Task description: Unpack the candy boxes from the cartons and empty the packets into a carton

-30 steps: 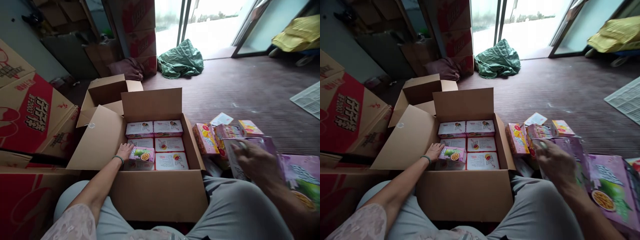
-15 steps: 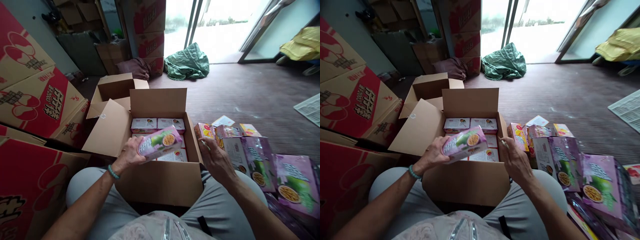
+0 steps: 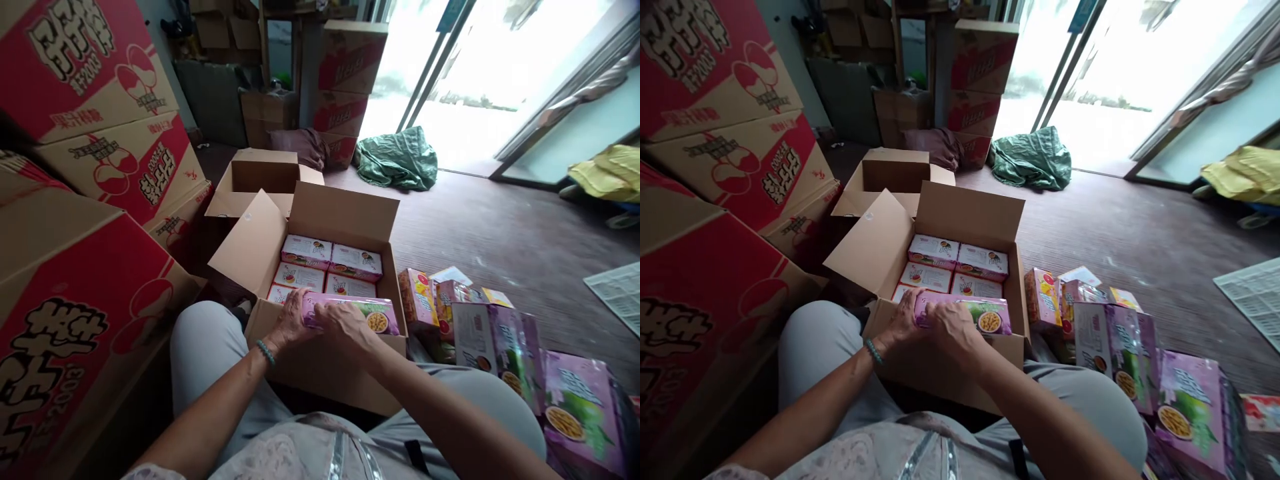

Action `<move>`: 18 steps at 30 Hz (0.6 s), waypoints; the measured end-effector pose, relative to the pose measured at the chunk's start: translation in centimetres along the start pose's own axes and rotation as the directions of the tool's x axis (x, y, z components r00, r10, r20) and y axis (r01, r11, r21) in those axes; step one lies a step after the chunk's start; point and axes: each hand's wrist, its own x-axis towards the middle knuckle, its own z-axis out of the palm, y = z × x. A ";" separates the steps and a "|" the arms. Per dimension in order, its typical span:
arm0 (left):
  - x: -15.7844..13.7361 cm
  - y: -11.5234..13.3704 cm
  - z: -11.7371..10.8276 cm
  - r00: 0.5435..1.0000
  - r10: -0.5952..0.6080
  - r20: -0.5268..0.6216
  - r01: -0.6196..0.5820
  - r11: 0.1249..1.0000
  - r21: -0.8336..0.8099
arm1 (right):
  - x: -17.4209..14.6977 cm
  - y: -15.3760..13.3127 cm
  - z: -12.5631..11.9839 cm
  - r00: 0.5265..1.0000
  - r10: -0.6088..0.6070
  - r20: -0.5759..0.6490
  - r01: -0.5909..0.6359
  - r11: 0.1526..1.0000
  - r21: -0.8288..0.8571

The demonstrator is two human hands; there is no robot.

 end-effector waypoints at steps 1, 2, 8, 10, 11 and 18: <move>-0.1 -0.1 0.2 1.000 0.011 -0.010 -0.011 1.000 -0.005 | 0.6 -0.6 0.1 1.000 -0.014 -0.007 0.014 1.000 -0.002; -0.2 -0.1 0.4 1.000 0.024 -0.016 -0.024 1.000 -0.008 | 1.2 -1.1 0.1 1.000 -0.022 -0.010 0.022 1.000 -0.004; -0.2 -0.1 0.4 1.000 0.004 -0.027 -0.005 1.000 -0.026 | 1.3 -0.7 0.0 1.000 -0.002 0.013 0.002 0.999 -0.034; -0.1 0.1 0.3 1.000 -0.011 -0.027 0.009 0.999 -0.040 | 0.8 0.0 0.0 0.999 0.026 0.039 -0.024 0.998 -0.054; 0.0 0.1 0.3 1.000 -0.013 -0.027 0.012 0.999 -0.046 | 0.7 0.4 0.0 0.998 0.029 0.049 -0.026 0.997 -0.067; -0.1 -0.1 0.4 1.000 -0.019 0.002 0.019 0.999 -0.037 | 1.6 -0.5 0.6 0.999 0.019 0.045 -0.021 0.998 0.056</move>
